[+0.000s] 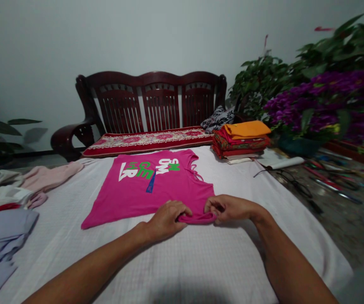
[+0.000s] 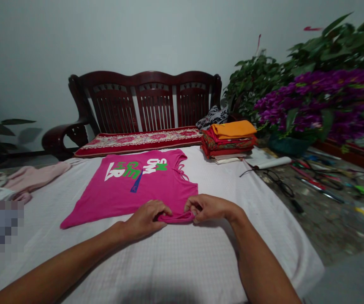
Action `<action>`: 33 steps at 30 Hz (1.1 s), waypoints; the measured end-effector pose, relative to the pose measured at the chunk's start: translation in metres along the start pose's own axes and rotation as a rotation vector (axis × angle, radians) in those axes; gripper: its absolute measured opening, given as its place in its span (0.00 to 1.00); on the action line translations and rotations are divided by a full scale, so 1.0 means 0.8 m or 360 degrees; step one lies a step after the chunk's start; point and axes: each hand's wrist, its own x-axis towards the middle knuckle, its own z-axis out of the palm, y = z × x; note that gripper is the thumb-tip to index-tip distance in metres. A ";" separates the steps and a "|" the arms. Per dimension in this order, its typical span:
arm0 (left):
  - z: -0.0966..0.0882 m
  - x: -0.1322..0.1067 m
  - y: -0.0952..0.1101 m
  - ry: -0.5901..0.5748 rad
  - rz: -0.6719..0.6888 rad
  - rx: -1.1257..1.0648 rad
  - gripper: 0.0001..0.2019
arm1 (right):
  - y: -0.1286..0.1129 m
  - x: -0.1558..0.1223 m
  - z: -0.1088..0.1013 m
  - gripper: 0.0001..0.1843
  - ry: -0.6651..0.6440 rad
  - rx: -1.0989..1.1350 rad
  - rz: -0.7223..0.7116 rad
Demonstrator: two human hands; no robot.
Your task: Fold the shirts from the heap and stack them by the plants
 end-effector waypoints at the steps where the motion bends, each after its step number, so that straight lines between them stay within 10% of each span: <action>1: 0.001 0.000 0.000 -0.0012 -0.0001 0.0025 0.12 | 0.001 0.001 0.001 0.13 -0.0027 -0.0039 0.0014; 28: -0.029 -0.007 -0.008 -0.0167 0.0262 -0.0188 0.11 | -0.006 0.003 0.013 0.08 -0.0234 -0.0163 0.0109; 33: -0.021 0.026 -0.009 0.0266 -0.0084 -0.0179 0.12 | -0.011 0.030 0.011 0.19 0.0716 -0.0174 -0.0206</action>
